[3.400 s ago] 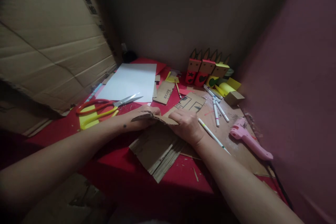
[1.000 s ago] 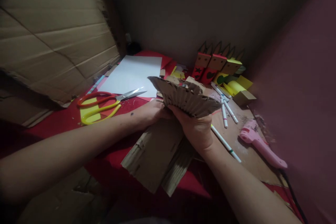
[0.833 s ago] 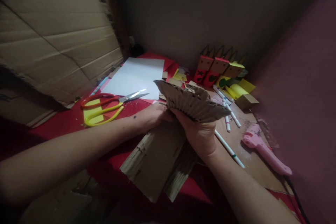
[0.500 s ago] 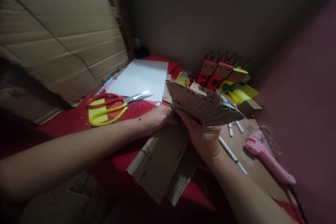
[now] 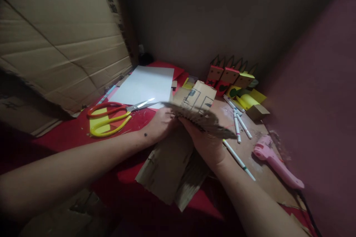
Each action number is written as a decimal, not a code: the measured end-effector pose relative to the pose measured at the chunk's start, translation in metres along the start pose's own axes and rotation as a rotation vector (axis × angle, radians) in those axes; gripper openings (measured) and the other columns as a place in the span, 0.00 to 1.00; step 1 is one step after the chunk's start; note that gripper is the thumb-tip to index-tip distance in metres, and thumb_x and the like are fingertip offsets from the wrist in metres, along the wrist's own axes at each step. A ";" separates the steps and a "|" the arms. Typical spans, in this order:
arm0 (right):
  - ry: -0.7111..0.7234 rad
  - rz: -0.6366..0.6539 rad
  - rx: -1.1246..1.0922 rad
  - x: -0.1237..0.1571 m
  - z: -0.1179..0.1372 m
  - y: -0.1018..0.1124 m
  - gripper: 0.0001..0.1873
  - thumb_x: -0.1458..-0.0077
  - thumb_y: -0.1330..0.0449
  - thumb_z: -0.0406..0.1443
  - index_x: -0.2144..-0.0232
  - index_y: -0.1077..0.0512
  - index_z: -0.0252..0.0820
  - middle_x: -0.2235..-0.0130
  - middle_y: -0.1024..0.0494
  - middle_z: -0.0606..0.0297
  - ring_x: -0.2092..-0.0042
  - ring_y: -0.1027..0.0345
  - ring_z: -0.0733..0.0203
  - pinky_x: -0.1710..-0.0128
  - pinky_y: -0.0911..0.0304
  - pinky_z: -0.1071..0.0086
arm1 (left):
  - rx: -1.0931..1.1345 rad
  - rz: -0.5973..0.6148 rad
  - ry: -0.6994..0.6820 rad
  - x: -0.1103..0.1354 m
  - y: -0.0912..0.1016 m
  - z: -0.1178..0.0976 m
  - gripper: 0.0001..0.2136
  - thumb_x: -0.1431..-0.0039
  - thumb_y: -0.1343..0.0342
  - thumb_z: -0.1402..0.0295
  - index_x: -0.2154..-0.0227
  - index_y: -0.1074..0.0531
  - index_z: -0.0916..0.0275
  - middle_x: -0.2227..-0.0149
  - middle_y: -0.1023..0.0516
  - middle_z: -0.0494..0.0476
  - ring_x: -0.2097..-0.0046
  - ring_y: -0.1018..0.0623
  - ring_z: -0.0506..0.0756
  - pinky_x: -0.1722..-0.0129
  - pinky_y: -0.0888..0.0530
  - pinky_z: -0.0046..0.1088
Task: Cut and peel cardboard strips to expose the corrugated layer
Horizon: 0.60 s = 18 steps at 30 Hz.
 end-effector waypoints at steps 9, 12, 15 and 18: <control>-0.214 0.265 -0.210 -0.015 -0.039 -0.024 0.37 0.63 0.33 0.39 0.47 0.36 0.44 0.41 0.40 0.52 0.39 0.53 0.42 0.43 0.52 0.48 | 0.187 0.143 0.028 -0.009 0.002 0.010 0.14 0.58 0.38 0.64 0.67 0.26 0.66 0.68 0.21 0.56 0.66 0.23 0.55 0.62 0.28 0.33; -0.401 0.216 -0.418 -0.012 -0.041 -0.029 0.40 0.62 0.33 0.40 0.45 0.40 0.47 0.42 0.39 0.55 0.39 0.51 0.45 0.45 0.46 0.52 | 0.192 0.157 -0.019 -0.011 0.000 0.011 0.16 0.55 0.40 0.62 0.62 0.27 0.64 0.63 0.21 0.57 0.62 0.22 0.57 0.59 0.28 0.34; -0.541 0.260 -0.637 -0.005 -0.032 -0.037 0.34 0.61 0.35 0.40 0.49 0.35 0.44 0.48 0.30 0.56 0.47 0.37 0.48 0.52 0.37 0.57 | 0.097 0.182 -0.014 -0.010 -0.002 0.010 0.17 0.49 0.47 0.59 0.59 0.28 0.64 0.61 0.21 0.60 0.61 0.22 0.57 0.62 0.27 0.35; -0.752 0.269 -0.800 0.003 -0.030 -0.041 0.27 0.65 0.33 0.37 0.57 0.29 0.43 0.57 0.23 0.60 0.59 0.28 0.52 0.59 0.33 0.60 | -0.041 0.126 -0.027 -0.008 0.001 0.000 0.16 0.47 0.51 0.60 0.63 0.27 0.64 0.64 0.21 0.59 0.63 0.22 0.57 0.64 0.26 0.33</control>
Point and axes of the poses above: each hand's wrist, its own x-axis away from the middle knuckle, its own y-axis out of the back of the hand, z = x × y, the point moved 6 cm from there along -x, towards the middle knuckle
